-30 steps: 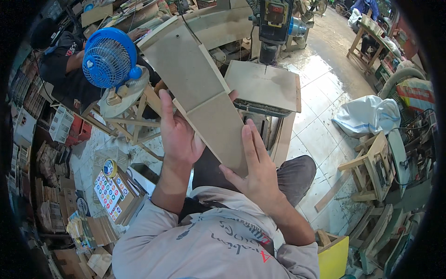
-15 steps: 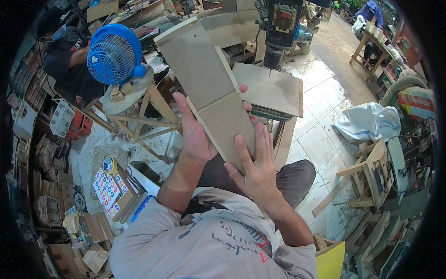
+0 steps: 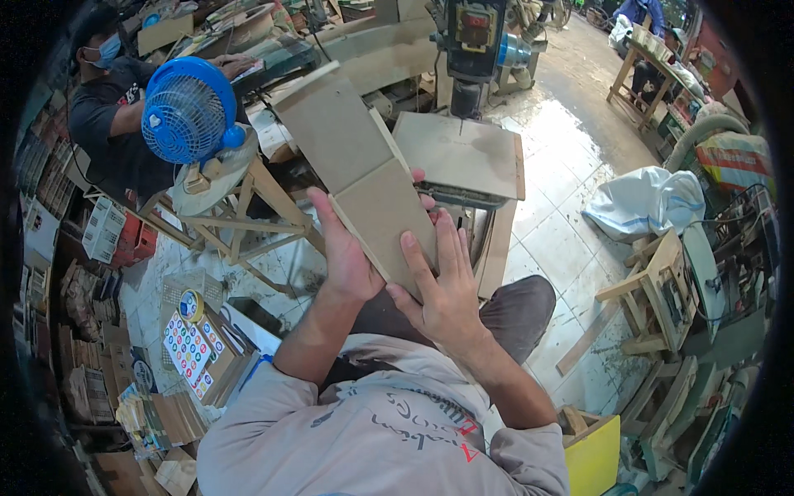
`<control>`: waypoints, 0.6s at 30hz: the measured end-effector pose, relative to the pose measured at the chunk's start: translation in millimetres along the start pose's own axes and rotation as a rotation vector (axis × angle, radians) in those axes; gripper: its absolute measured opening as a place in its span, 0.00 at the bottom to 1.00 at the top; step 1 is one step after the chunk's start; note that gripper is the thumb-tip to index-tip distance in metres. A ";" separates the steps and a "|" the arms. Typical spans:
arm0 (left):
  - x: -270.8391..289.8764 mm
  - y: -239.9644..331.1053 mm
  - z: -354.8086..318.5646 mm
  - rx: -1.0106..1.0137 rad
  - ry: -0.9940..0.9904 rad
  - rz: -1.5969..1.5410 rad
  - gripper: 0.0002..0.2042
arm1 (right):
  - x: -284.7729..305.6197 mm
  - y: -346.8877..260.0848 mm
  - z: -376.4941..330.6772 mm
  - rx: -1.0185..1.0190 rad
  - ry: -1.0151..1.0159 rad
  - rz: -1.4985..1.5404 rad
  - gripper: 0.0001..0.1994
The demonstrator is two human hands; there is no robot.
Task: The person sits on the floor in a workshop and uses a drill press to drill holes into a long wooden plank. They handle the plank with both hands, positioning it under the drill bit and operating the machine's lever to create holes.
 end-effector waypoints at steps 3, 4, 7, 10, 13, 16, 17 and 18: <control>5.7 -2.7 -1.1 -0.005 -0.037 -0.005 0.53 | -0.6 4.7 -8.2 -0.020 -0.022 -0.008 0.37; 9.5 -2.6 0.1 -0.012 -0.062 0.010 0.52 | -1.5 7.4 -13.0 -0.027 -0.038 -0.016 0.36; 19.9 -1.8 8.7 -0.018 -0.261 -0.015 0.51 | -6.2 17.5 -38.8 -0.133 -0.073 0.026 0.33; 29.4 -11.2 17.3 -0.014 -0.259 -0.226 0.50 | -9.6 28.6 -71.7 -0.200 -0.054 0.078 0.34; 35.2 -21.8 24.1 -0.036 -0.045 -0.128 0.49 | -11.2 35.6 -96.3 -0.168 -0.008 0.104 0.34; 29.7 -26.3 27.0 -0.034 0.046 0.057 0.48 | -14.3 46.4 -105.2 -0.223 -0.007 0.107 0.34; 27.1 -26.8 26.9 -0.038 0.048 0.105 0.48 | -14.2 46.9 -105.1 -0.206 0.009 0.106 0.33; 24.9 -28.9 25.7 -0.020 0.045 0.107 0.48 | -14.7 47.9 -104.4 -0.211 0.013 0.109 0.33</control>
Point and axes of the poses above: each hand's wrist, its own z-axis towards the middle knuckle, its own x-axis out of the back of the hand, y = z × x, the point moved 5 cm from there along z, towards the middle knuckle, and after that the axes turned 6 degrees about z, right-handed, at the moved point
